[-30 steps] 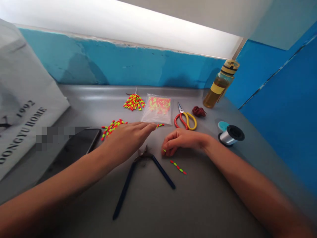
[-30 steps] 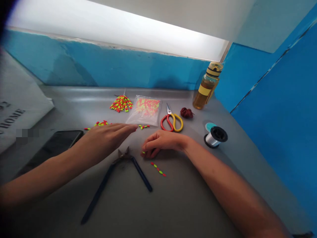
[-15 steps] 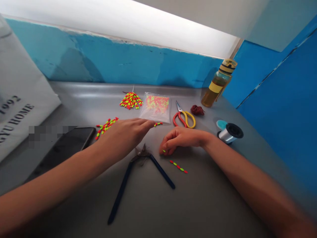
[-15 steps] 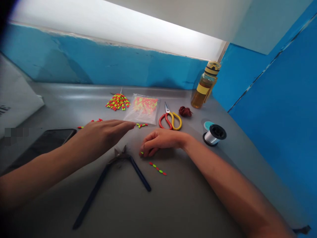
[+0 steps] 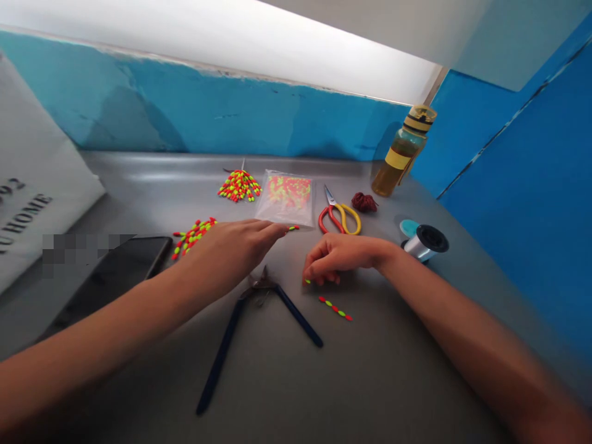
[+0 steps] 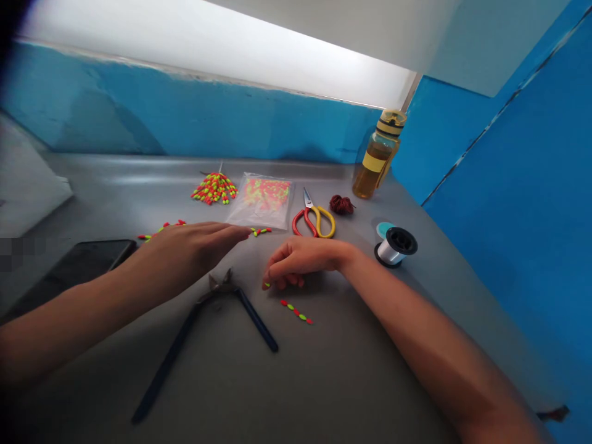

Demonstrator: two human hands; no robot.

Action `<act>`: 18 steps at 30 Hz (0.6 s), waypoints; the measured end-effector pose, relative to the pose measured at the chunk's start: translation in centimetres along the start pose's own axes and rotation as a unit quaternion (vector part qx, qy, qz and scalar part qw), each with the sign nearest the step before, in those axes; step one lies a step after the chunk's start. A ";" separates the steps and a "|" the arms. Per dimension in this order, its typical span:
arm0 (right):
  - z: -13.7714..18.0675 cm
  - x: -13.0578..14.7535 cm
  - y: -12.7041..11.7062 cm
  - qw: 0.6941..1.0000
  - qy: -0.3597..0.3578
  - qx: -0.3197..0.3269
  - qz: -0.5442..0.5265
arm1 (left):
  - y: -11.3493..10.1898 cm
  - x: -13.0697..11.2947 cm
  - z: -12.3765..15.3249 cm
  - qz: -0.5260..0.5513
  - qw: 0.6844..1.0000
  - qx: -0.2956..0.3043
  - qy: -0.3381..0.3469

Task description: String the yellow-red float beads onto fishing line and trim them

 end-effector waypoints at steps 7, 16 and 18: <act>0.3 0.2 0.3 1.000 0.009 -0.005 0.002 | -0.7 0.1 0.2 0.002 1.000 -0.027 -0.013; 0.1 -0.1 0.4 1.000 0.016 0.001 -0.012 | -0.9 0.6 0.3 0.005 0.999 -0.042 -0.026; 0.0 0.0 0.5 1.000 0.013 0.003 -0.012 | -0.8 0.7 0.3 0.011 0.999 -0.033 -0.029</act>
Point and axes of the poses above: each hand's wrist, its own z-axis away from the middle knuckle, its own y-axis out of the palm, x = y × z, the point moved 8 cm from there along -z, towards the middle knuckle, and after that the axes turned 10 degrees about x, right-handed, at the moved point
